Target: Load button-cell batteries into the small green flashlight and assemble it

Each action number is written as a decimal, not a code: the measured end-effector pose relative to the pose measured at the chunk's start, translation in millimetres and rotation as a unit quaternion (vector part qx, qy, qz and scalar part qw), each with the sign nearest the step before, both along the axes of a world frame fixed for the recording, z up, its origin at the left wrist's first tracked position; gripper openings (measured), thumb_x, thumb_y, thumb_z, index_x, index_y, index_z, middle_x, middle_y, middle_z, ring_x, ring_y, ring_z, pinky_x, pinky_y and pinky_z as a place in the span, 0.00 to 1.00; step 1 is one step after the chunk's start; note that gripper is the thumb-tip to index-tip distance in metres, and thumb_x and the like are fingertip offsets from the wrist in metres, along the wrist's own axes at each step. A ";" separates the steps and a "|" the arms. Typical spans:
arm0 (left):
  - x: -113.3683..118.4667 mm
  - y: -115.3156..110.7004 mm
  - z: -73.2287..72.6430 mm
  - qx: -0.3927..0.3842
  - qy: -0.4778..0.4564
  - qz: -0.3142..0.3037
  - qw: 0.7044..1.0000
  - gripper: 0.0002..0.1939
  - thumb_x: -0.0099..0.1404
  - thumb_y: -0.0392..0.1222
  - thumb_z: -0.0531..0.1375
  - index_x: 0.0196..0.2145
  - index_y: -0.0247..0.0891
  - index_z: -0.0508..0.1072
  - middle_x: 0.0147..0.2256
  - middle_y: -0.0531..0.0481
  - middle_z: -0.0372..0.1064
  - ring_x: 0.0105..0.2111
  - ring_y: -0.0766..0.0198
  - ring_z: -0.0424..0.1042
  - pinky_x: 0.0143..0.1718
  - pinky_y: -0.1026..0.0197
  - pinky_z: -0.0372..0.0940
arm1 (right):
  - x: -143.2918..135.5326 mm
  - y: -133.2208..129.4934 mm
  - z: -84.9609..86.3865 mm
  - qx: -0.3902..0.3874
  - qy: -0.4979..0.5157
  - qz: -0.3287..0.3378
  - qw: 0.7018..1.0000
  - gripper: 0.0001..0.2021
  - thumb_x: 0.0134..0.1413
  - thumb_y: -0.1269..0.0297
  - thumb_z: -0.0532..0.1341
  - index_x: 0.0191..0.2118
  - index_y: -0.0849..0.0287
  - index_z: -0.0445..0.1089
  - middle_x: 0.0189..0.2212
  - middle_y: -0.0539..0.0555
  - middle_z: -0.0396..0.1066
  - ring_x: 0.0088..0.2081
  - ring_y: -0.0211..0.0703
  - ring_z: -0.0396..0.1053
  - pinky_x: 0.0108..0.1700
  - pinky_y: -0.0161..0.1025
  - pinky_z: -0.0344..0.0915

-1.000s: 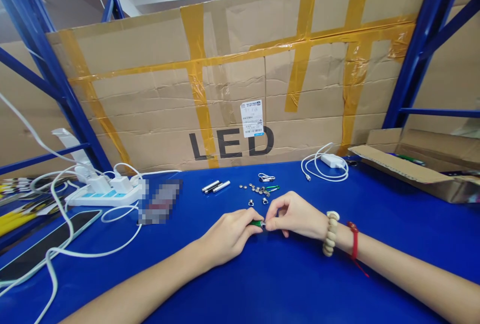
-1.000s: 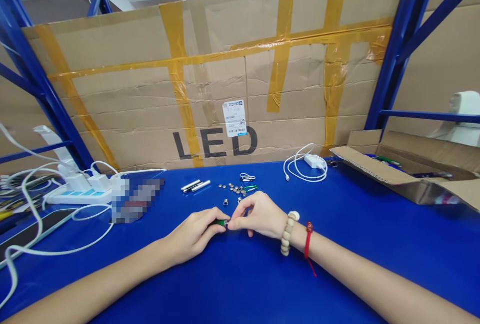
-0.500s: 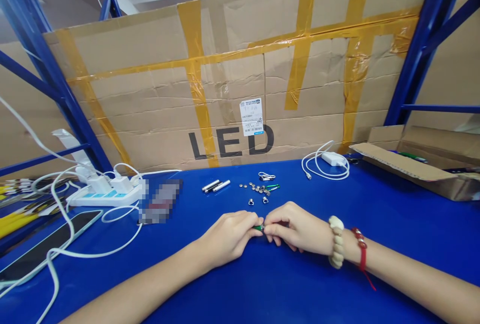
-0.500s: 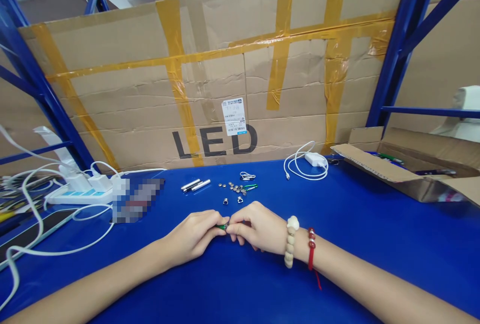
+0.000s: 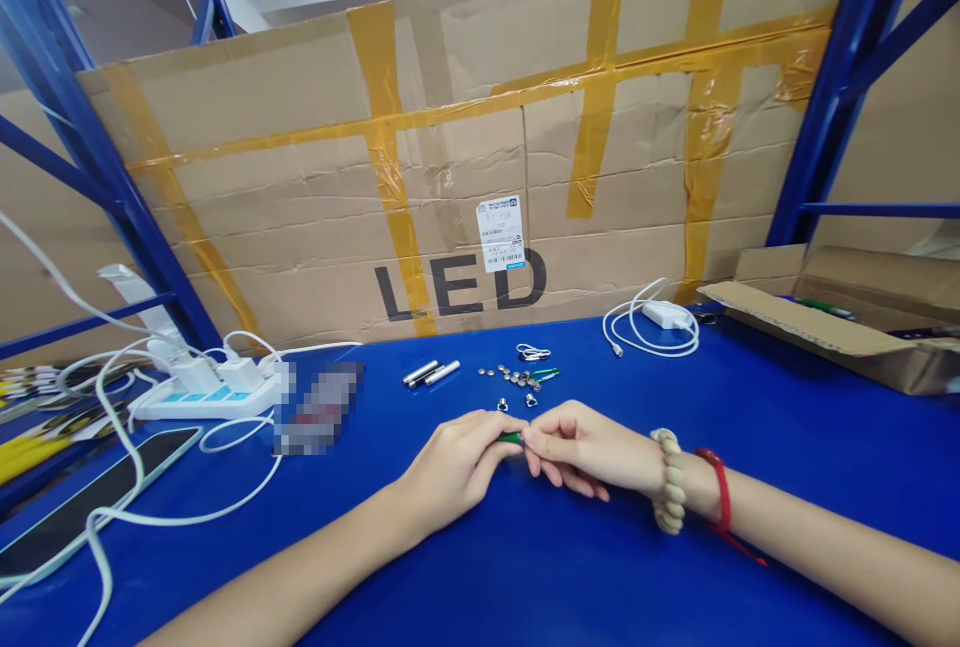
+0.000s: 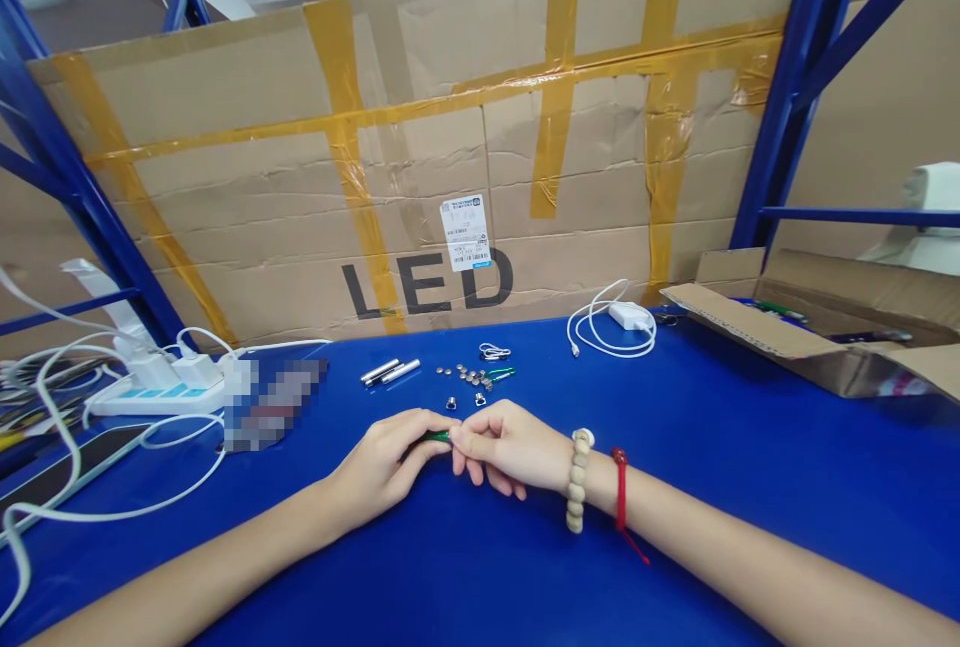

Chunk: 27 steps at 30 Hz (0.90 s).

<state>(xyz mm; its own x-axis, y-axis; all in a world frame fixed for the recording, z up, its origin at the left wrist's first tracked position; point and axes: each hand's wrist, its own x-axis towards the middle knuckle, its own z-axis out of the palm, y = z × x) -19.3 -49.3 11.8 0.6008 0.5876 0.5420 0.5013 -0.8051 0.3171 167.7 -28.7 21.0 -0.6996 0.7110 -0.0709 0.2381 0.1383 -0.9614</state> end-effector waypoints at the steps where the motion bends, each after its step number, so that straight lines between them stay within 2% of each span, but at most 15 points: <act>1: 0.3 -0.1 0.0 -0.008 -0.002 0.016 1.000 0.10 0.66 0.35 0.49 0.40 0.38 0.69 0.35 0.50 0.72 0.35 0.66 0.71 0.39 0.65 0.64 | -0.2 0.0 0.6 0.015 -0.008 -0.019 1.000 0.22 0.47 0.45 0.56 0.25 0.64 0.67 0.15 0.45 0.60 0.11 0.25 0.53 0.09 0.24 0.51; 5: 1.8 -0.9 1.0 -0.030 0.003 0.076 0.997 0.09 0.65 0.37 0.50 0.40 0.41 0.69 0.37 0.52 0.73 0.36 0.65 0.71 0.38 0.65 0.64 | -0.4 -0.1 1.2 0.136 -0.037 -0.118 0.983 0.20 0.44 0.48 0.60 0.25 0.64 0.69 0.16 0.47 0.62 0.13 0.27 0.56 0.12 0.26 0.52; 8: 3.2 -0.9 2.0 -0.036 0.000 0.107 0.994 0.08 0.65 0.38 0.50 0.40 0.43 0.68 0.38 0.54 0.73 0.38 0.65 0.72 0.39 0.65 0.64 | 1.3 1.2 -1.4 0.269 -0.036 -0.174 0.946 0.17 0.44 0.50 0.62 0.26 0.61 0.72 0.20 0.49 0.66 0.17 0.29 0.59 0.18 0.28 0.56; 11: 4.4 -0.7 2.7 -0.044 -0.013 0.125 0.991 0.08 0.65 0.38 0.50 0.40 0.44 0.68 0.39 0.55 0.72 0.38 0.65 0.71 0.39 0.65 0.63 | 4.5 3.2 -4.6 0.377 -0.026 -0.200 0.904 0.15 0.44 0.51 0.63 0.32 0.58 0.73 0.28 0.50 0.70 0.19 0.30 0.60 0.24 0.30 0.60; 14: 4.9 -1.0 3.4 -0.046 -0.013 0.132 0.990 0.08 0.66 0.38 0.50 0.40 0.44 0.68 0.39 0.56 0.72 0.38 0.66 0.71 0.39 0.66 0.63 | 7.7 4.9 -6.7 0.441 -0.026 -0.191 0.876 0.13 0.47 0.52 0.62 0.35 0.54 0.74 0.32 0.50 0.70 0.21 0.30 0.61 0.27 0.31 0.61; 19: 4.8 -2.0 2.8 -0.043 -0.004 0.132 0.990 0.09 0.66 0.38 0.50 0.40 0.44 0.68 0.38 0.55 0.72 0.37 0.66 0.71 0.39 0.65 0.63 | 10.1 5.9 -7.3 0.507 -0.030 -0.180 0.843 0.13 0.49 0.52 0.60 0.33 0.53 0.76 0.30 0.51 0.72 0.24 0.32 0.64 0.27 0.30 0.61; 27: 3.9 -1.6 1.7 -0.052 -0.007 0.111 0.992 0.10 0.66 0.38 0.50 0.41 0.43 0.68 0.40 0.54 0.72 0.39 0.66 0.71 0.40 0.65 0.64 | 9.4 3.2 -7.0 0.520 -0.030 -0.159 0.838 0.12 0.51 0.54 0.59 0.31 0.55 0.76 0.28 0.51 0.72 0.25 0.32 0.66 0.25 0.29 0.59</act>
